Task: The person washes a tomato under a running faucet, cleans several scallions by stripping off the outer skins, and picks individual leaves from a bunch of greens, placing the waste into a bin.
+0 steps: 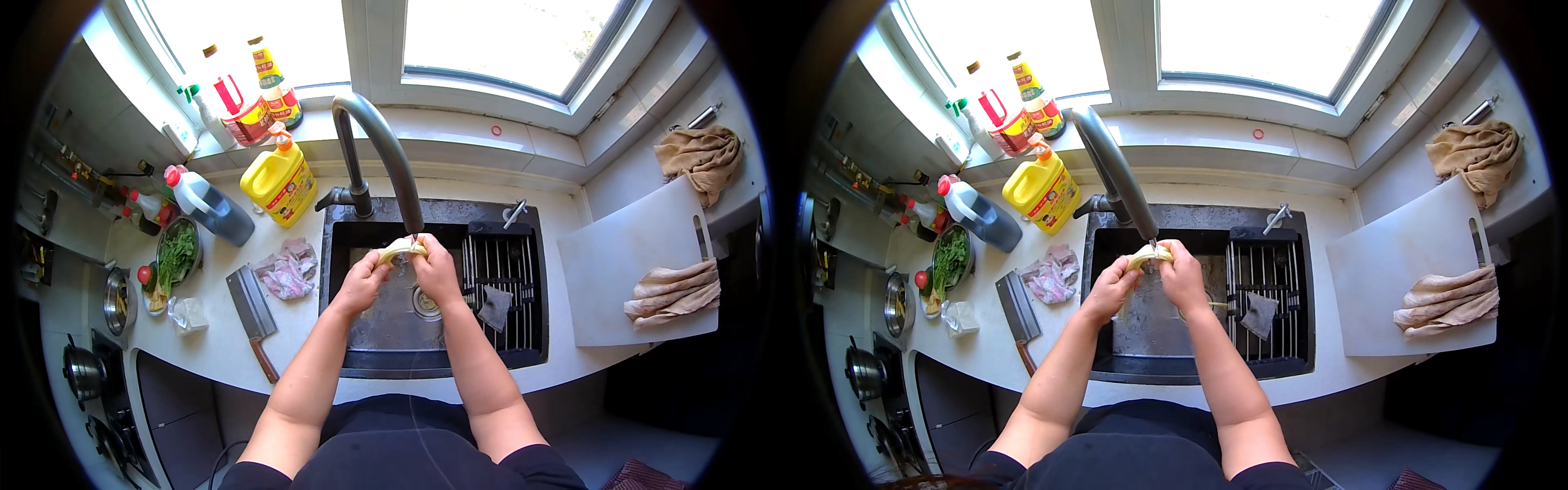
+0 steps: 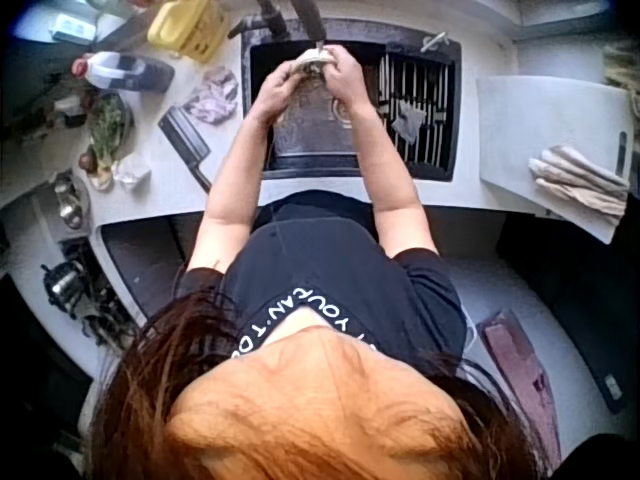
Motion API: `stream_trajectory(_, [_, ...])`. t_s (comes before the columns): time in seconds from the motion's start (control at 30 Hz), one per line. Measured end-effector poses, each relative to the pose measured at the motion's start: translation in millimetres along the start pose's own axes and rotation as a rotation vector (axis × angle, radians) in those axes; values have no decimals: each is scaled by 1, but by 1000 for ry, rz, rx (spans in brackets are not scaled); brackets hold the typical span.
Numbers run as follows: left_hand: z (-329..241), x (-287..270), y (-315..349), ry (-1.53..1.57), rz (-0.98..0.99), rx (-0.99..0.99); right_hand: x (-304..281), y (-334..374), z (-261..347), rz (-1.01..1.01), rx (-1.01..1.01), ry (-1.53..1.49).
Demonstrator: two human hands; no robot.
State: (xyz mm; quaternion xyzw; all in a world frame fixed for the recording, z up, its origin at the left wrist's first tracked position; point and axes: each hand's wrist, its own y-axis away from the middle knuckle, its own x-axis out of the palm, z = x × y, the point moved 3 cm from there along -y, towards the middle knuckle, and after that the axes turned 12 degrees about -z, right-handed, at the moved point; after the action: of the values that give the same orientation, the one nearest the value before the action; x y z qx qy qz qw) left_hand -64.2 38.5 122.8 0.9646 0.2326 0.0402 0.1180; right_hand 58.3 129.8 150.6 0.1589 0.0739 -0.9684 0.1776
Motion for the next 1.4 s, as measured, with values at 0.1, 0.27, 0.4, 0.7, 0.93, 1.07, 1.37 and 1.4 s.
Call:
stream_trajectory(0.1, [3, 13, -2, 111, -81, -38, 24, 3, -14, 32, 364, -670])
stream_trajectory(0.27, [14, 29, -12, -228, -230, 187, 40, 9, 0, -84, 461, -790])
stream_trajectory(0.4, [9, 44, 2, -421, -303, 404, 48, 2, -32, -206, 531, -728])
stream_trajectory(0.7, [13, 26, 7, -242, 136, -17, 25, -8, -13, -18, 656, -857])
stream_trajectory(0.93, [14, 17, 10, -334, 98, 14, 26, -10, 11, -108, 479, -897])
stream_trajectory(1.07, [26, 17, 12, -304, 136, 4, 29, -11, -12, -24, 507, -871])
stream_trajectory(1.37, [26, 17, 12, -83, 119, -87, 26, -10, -6, 56, 522, -868])
stream_trajectory(1.4, [25, 17, 9, -122, 96, -70, 26, -9, -16, 101, 498, -799])
